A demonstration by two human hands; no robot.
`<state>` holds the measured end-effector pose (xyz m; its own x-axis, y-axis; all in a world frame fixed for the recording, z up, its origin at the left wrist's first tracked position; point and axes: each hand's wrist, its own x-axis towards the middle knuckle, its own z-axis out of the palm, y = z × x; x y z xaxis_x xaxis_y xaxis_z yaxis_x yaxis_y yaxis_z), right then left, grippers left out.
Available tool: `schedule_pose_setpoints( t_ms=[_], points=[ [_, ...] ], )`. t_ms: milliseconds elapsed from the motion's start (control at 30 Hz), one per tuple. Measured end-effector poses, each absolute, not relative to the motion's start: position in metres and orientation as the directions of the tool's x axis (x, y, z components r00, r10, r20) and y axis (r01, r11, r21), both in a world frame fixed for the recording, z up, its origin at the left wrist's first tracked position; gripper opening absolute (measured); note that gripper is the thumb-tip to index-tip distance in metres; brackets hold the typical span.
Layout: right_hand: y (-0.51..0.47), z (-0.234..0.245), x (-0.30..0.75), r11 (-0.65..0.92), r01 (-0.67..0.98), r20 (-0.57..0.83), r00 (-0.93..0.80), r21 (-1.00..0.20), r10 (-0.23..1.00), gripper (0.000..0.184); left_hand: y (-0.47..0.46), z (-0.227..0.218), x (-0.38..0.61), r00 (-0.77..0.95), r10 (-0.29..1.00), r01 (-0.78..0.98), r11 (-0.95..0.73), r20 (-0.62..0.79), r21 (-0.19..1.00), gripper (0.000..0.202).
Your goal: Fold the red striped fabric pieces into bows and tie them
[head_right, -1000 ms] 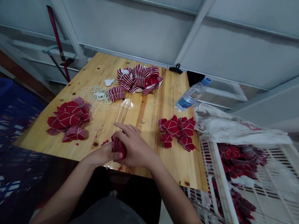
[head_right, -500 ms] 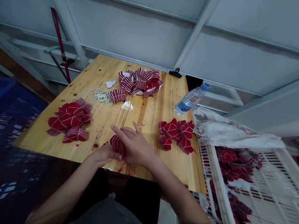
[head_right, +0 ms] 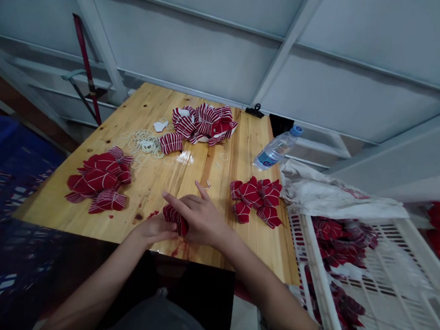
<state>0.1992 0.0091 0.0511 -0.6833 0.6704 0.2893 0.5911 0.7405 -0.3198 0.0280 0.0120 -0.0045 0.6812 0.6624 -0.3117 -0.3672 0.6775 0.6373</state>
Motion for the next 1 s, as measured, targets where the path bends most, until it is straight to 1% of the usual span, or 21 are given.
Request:
schedule_pose_setpoints(
  t_ms=[100, 233, 267, 333, 400, 467, 500, 533, 600, 633, 667, 733, 800, 833, 900, 1000],
  points=[
    [0.01, 0.052, 0.201, 0.765, 0.575, 0.284, -0.712, -0.291, 0.642, 0.089, 0.015, -0.005, 0.033, 0.672, 0.675, -0.333, 0.642, -0.303, 0.691, 0.042],
    [0.01, 0.05, 0.2, 0.772, 0.585, 0.295, -0.713, -0.249, 0.636, 0.085, 0.017, -0.005, 0.041, 0.737, 0.632, -0.289, 0.614, -0.239, 0.734, 0.045],
    [0.01, 0.051, 0.2, 0.767, 0.594, 0.293, -0.708, -0.244, 0.642, 0.084, 0.016, -0.006, 0.043, 0.731, 0.643, -0.3, 0.602, -0.227, 0.74, 0.047],
    [0.01, 0.054, 0.201, 0.758, 0.598, 0.27, -0.709, -0.261, 0.652, 0.086, 0.013, -0.008, 0.047, 0.662, 0.712, -0.338, 0.56, -0.232, 0.756, 0.049],
    [0.009, 0.059, 0.205, 0.751, 0.565, 0.235, -0.722, -0.342, 0.651, 0.099, 0.009, -0.01, 0.049, 0.561, 0.787, -0.358, 0.511, -0.257, 0.781, 0.05],
    [0.009, 0.061, 0.211, 0.712, 0.507, 0.231, -0.711, -0.485, 0.664, 0.117, 0.006, -0.007, 0.048, 0.5, 0.821, -0.335, 0.478, -0.277, 0.812, 0.048],
    [0.01, 0.06, 0.214, 0.666, 0.479, 0.253, -0.669, -0.572, 0.699, 0.121, 0.005, -0.004, 0.047, 0.494, 0.824, -0.311, 0.466, -0.279, 0.828, 0.046],
    [0.011, 0.058, 0.217, 0.599, 0.453, 0.28, -0.592, -0.661, 0.756, 0.118, 0.005, 0.0, 0.047, 0.506, 0.816, -0.282, 0.463, -0.28, 0.84, 0.044],
    [0.015, 0.051, 0.22, 0.424, 0.375, 0.286, -0.372, -0.824, 0.883, 0.098, 0.004, 0.01, 0.046, 0.557, 0.78, -0.232, 0.475, -0.285, 0.849, 0.041],
    [0.017, 0.048, 0.22, 0.329, 0.317, 0.24, -0.287, -0.89, 0.927, 0.087, 0.003, 0.014, 0.046, 0.577, 0.767, -0.218, 0.478, -0.283, 0.851, 0.042],
    [0.019, 0.044, 0.218, 0.233, 0.259, 0.168, -0.25, -0.937, 0.953, 0.078, 0.003, 0.018, 0.046, 0.59, 0.759, -0.212, 0.475, -0.275, 0.854, 0.042],
    [0.02, 0.04, 0.209, 0.052, 0.161, 0.001, -0.299, -0.986, 0.954, 0.063, 0.003, 0.019, 0.048, 0.6, 0.76, -0.194, 0.442, -0.25, 0.876, 0.039],
    [0.019, 0.038, 0.197, -0.074, 0.083, -0.099, -0.359, -0.994, 0.928, 0.05, 0.002, 0.015, 0.048, 0.572, 0.789, -0.156, 0.371, -0.222, 0.916, 0.036],
    [0.017, 0.037, 0.192, -0.1, 0.049, -0.111, -0.359, -0.994, 0.927, 0.046, 0.002, 0.011, 0.047, 0.548, 0.808, -0.129, 0.339, -0.218, 0.932, 0.035],
    [0.013, 0.037, 0.184, -0.087, -0.002, -0.081, -0.334, -0.996, 0.939, 0.047, 0.001, 0.003, 0.044, 0.487, 0.846, -0.093, 0.299, -0.218, 0.95, 0.039],
    [0.009, 0.036, 0.179, -0.013, -0.002, -0.012, -0.263, -1.0, 0.965, 0.063, 0.0, -0.001, 0.039, 0.386, 0.899, -0.108, 0.265, -0.205, 0.958, 0.053]
  ],
)
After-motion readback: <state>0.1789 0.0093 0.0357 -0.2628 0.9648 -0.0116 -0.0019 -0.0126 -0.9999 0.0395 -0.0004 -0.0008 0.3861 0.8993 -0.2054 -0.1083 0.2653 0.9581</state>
